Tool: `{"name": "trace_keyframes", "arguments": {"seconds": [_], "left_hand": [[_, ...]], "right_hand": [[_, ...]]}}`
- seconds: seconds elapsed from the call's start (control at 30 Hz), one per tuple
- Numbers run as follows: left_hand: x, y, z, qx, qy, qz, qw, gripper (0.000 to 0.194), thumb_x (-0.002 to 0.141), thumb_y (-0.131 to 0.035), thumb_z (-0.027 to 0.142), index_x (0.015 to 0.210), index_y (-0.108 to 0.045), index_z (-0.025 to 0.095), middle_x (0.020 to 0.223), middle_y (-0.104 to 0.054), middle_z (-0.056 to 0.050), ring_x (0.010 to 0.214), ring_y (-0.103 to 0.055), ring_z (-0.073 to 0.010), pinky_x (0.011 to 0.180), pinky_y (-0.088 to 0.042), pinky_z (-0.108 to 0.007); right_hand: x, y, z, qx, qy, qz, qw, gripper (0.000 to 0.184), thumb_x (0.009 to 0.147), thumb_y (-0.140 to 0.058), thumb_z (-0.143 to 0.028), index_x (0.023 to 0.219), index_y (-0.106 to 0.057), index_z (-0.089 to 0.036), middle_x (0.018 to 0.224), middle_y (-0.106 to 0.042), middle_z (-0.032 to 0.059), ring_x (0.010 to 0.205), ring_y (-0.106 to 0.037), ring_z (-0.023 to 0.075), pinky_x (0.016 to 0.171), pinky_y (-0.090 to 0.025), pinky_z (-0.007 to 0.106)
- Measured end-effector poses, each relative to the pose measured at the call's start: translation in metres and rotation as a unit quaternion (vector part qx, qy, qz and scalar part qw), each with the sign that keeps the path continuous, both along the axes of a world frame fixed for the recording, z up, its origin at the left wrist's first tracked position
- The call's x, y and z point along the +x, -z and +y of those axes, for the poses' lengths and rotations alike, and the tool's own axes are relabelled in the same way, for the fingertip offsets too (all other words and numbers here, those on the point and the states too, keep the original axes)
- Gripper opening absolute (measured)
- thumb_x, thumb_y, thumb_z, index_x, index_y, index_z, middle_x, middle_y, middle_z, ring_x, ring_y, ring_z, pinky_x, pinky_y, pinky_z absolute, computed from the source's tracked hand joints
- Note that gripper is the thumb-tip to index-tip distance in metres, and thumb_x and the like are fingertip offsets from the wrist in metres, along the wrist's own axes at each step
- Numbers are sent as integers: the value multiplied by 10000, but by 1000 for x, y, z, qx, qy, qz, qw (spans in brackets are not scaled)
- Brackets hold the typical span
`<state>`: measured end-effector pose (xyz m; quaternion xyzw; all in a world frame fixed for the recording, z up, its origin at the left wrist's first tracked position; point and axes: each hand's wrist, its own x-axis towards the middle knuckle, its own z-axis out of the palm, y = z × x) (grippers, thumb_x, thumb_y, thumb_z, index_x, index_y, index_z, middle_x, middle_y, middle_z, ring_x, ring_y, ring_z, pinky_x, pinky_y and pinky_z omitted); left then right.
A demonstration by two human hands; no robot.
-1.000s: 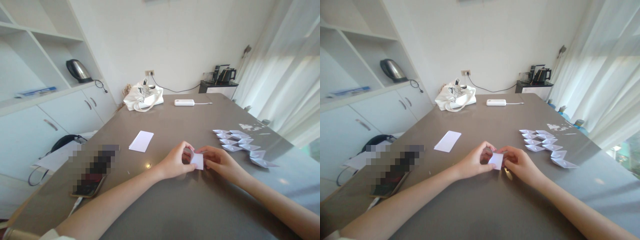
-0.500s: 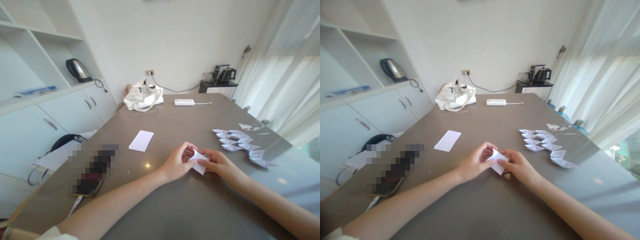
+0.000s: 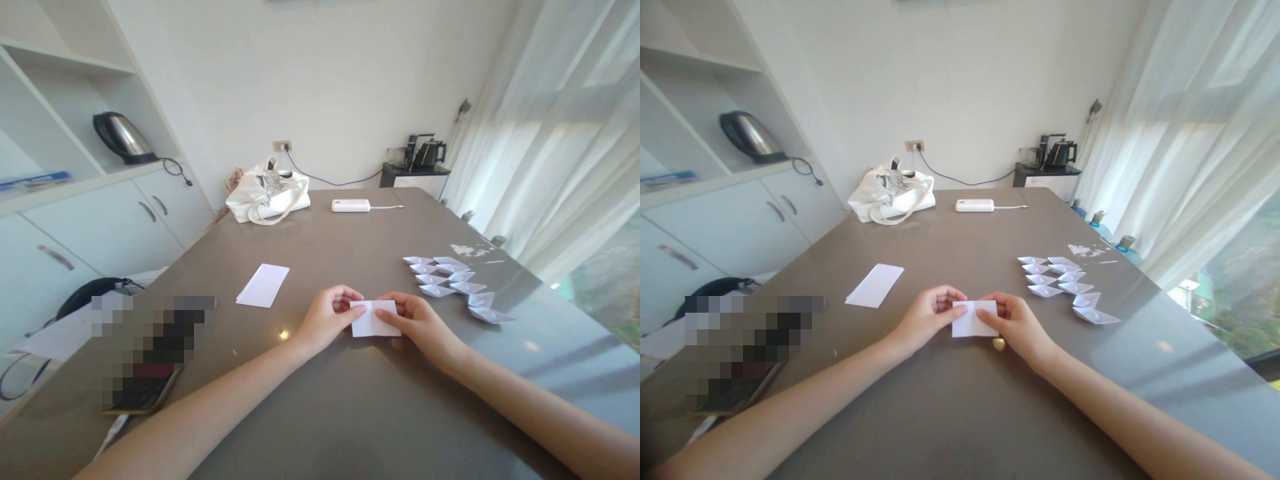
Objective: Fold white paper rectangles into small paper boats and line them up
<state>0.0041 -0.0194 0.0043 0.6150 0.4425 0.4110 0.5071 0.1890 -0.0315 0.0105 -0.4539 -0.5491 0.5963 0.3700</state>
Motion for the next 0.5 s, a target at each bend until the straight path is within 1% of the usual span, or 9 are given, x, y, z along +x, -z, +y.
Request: {"name": "trace_keyframes", "arguments": {"seconds": [0.1,0.23,0.37,0.5], "left_hand": [[0,2,1,7,6,13,1000,272,727,-687,333,876,-607,119,829,-665,-87,742,-618,-175,685,-477,-285],[0,6,2,16,7,20,1000,254,736,-673,329,863,-588,126,797,-649,-69,710,-605,-161,650,-467,-267],[1,6,1,39,-13,14,999,219,735,-669,306,812,-542,144,737,-608,-27,674,-577,-135,621,-448,-240],[1,3,-3,69,-34,29,997,211,735,-666,299,768,-510,160,670,-542,16,613,-522,-108,562,-404,-210]], "right_hand": [[0,0,0,0,5,2,1000,371,702,-694,-430,918,-606,-141,712,-654,14,531,-550,96,450,-377,197],[0,1,1,-14,9,2,1000,377,695,-698,-424,924,-604,-140,716,-662,16,534,-557,100,452,-376,200],[-1,2,2,-23,12,14,1000,383,675,-713,-419,915,-602,-142,742,-679,28,582,-587,118,484,-399,203],[-1,2,3,-34,8,22,999,399,676,-714,-420,936,-612,-135,772,-687,40,600,-593,124,492,-404,207]]}}
